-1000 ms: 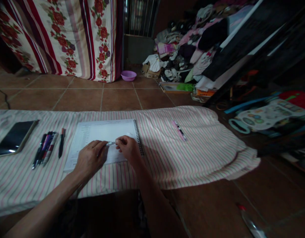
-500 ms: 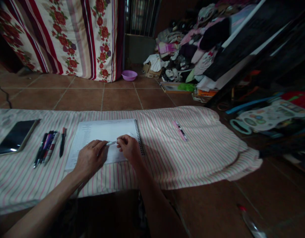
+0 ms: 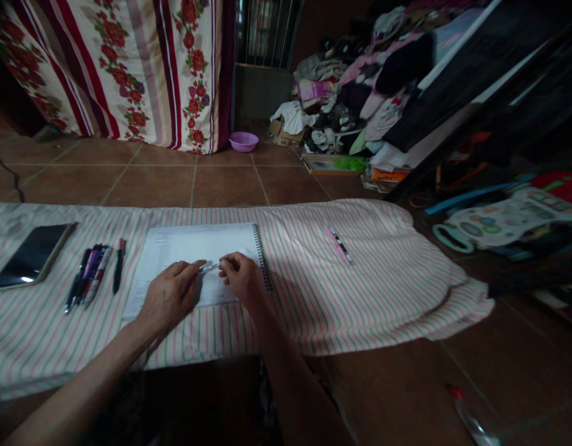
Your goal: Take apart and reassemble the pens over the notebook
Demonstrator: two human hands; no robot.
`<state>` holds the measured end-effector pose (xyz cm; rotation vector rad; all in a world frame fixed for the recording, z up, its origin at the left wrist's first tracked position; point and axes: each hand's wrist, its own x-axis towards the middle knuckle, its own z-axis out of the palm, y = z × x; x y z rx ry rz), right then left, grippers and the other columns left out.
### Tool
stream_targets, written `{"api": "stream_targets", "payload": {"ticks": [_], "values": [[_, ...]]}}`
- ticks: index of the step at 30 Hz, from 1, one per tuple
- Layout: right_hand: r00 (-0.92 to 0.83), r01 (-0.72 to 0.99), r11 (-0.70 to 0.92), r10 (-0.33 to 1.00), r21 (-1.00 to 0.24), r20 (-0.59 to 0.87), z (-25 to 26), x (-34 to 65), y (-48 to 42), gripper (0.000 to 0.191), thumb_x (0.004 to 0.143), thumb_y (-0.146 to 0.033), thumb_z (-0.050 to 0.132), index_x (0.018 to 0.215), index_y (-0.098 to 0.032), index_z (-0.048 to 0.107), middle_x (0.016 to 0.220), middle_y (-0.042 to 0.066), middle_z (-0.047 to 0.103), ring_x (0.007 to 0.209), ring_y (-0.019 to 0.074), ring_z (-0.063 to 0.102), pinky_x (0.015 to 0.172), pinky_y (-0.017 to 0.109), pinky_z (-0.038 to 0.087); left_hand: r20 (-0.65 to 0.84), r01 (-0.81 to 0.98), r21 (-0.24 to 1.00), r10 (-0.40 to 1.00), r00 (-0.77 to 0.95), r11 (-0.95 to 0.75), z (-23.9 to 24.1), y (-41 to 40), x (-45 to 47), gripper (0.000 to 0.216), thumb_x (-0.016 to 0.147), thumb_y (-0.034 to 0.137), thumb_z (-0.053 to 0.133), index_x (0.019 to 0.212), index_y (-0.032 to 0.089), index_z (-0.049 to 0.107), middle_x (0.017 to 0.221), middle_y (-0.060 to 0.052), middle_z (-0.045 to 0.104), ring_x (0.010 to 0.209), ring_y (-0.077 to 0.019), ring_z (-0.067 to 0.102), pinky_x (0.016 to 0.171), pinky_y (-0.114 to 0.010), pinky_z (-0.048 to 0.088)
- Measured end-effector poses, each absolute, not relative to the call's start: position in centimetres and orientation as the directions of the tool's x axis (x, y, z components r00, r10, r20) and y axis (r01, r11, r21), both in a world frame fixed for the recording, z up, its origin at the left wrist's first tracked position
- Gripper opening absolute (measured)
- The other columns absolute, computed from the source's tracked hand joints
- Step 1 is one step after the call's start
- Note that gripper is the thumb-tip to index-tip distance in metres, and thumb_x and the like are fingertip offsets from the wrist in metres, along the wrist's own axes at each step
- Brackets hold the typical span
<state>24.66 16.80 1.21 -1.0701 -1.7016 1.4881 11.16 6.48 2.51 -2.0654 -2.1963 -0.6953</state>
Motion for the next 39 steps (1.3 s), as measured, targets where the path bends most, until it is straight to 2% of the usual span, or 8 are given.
{"api": "stream_targets", "payload": {"ticks": [7,11,18,22,27,31,39], "values": [[-0.473,0.175,0.049,0.880,-0.983,-0.040,0.94,24.49,16.79,0.018,0.074,-0.032,0.053,0.077,-0.016,0.060,0.063,0.002,0.062,0.055,0.0126,0.062,0.044,0.019,0.046,0.278,0.909,0.417,0.948,-0.155,0.027,2.38,6.42,11.04,0.032,0.083,0.015,0.041,0.111,0.018,0.057,0.094,-0.006,0.059,0.084,-0.0174,0.057,0.073,-0.028,0.048],[-0.481,0.186,0.066,0.876,-0.980,-0.032,0.98,24.43,16.74,0.017,0.075,-0.031,0.053,0.077,-0.016,0.060,0.063,0.001,0.062,0.055,0.0124,0.062,0.045,0.020,0.046,0.260,0.906,0.421,0.951,-0.167,0.044,2.61,6.29,11.04,0.033,0.083,0.017,0.042,0.111,0.019,0.058,0.093,-0.005,0.060,0.082,-0.0172,0.058,0.070,-0.027,0.047],[-0.503,0.189,0.090,0.864,-0.978,-0.017,1.05,24.44,16.63,0.016,0.076,-0.031,0.052,0.077,-0.016,0.059,0.062,0.001,0.062,0.055,0.0122,0.062,0.046,0.020,0.046,0.229,0.920,0.383,0.956,-0.186,0.087,2.75,6.27,10.99,0.032,0.090,0.032,0.038,0.112,0.023,0.059,0.085,-0.004,0.061,0.079,-0.0172,0.059,0.065,-0.026,0.045],[-0.504,0.188,0.090,0.864,-0.978,-0.018,1.04,24.40,16.60,0.015,0.076,-0.030,0.052,0.077,-0.017,0.059,0.063,0.001,0.062,0.055,0.0120,0.061,0.046,0.020,0.046,0.200,0.913,0.398,0.962,-0.186,0.093,2.86,6.27,10.97,0.030,0.090,0.029,0.038,0.111,0.021,0.059,0.085,-0.004,0.061,0.078,-0.0175,0.059,0.066,-0.027,0.045],[-0.535,0.184,0.089,0.845,-0.979,-0.023,1.17,24.28,16.47,0.015,0.076,-0.029,0.052,0.078,-0.015,0.059,0.064,0.001,0.062,0.050,0.0100,0.058,0.046,0.020,0.045,0.221,0.876,0.478,0.957,-0.191,0.064,2.84,6.29,10.86,0.025,0.085,0.020,0.041,0.101,0.016,0.060,0.088,-0.006,0.061,0.081,-0.0178,0.058,0.071,-0.028,0.046],[-0.537,0.171,0.082,0.844,-0.982,-0.023,1.21,24.14,16.36,0.014,0.075,-0.028,0.052,0.077,-0.016,0.059,0.065,0.002,0.063,0.051,0.0100,0.059,0.045,0.020,0.044,0.203,0.863,0.501,0.959,-0.196,0.070,2.84,6.37,10.84,0.026,0.084,0.018,0.042,0.103,0.016,0.059,0.089,-0.006,0.061,0.081,-0.0182,0.058,0.071,-0.029,0.046],[-0.536,0.170,0.081,0.844,-0.982,-0.023,1.33,24.04,16.20,0.012,0.075,-0.027,0.052,0.076,-0.016,0.059,0.064,0.001,0.063,0.053,0.0115,0.061,0.045,0.020,0.045,0.182,0.876,0.471,0.960,-0.214,0.106,2.83,6.41,10.82,0.024,0.088,0.030,0.042,0.097,0.020,0.063,0.087,-0.004,0.061,0.077,-0.0165,0.059,0.065,-0.026,0.043]]}}
